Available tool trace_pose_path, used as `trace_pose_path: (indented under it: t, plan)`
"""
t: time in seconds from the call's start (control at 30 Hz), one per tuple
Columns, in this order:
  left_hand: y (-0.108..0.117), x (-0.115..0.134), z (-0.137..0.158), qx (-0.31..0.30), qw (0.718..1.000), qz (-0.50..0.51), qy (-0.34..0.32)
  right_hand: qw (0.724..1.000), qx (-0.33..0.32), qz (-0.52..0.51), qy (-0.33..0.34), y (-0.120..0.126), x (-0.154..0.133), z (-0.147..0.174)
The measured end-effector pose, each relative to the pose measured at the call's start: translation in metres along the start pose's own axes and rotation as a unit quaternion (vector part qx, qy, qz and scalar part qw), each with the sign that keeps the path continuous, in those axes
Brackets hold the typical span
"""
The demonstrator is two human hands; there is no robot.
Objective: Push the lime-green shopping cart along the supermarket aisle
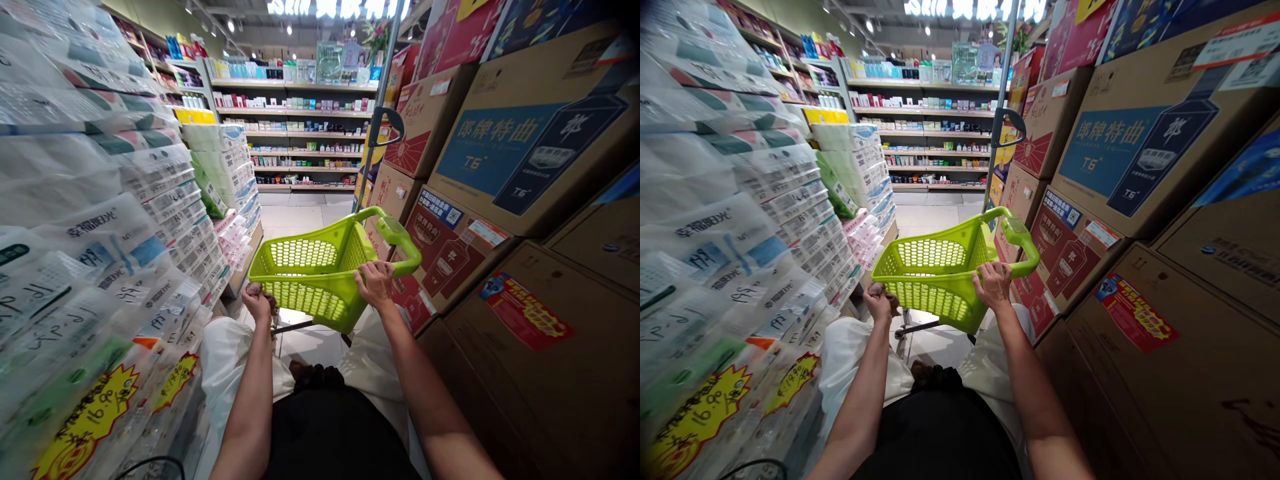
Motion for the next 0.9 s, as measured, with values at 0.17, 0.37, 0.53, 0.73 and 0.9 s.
trace_pose_path:
  t: [0.17,0.37,0.53,0.73,0.9]
  plan:
    - [-0.004,0.011,0.007,0.046,0.999,-0.028,0.006,1.0,-0.003,-0.015,-0.011,0.002,0.0,0.003]
    - [-0.045,0.015,0.08,-0.061,0.994,-0.044,-0.083,1.0,0.003,-0.011,-0.011,0.003,0.003,0.004]
    - [-0.03,0.024,0.059,0.041,0.994,-0.043,-0.086,1.0,-0.002,-0.007,-0.009,0.004,0.005,0.003]
    - [-0.041,0.043,0.066,-0.074,0.986,-0.073,-0.132,1.0,-0.007,-0.011,-0.018,0.004,0.005,0.003]
    - [-0.08,0.067,0.145,-0.298,0.898,-0.097,-0.309,1.0,-0.004,-0.008,-0.012,0.004,0.005,0.002]
Point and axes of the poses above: each hand's wrist, its own z-axis away from the middle knuckle, its own y-axis out of the back of the hand, x = y × z, the point moved 4 cm from there along -z, towards the middle knuckle, and after that the axes turned 9 degrees about y, right-handed, at the moved point
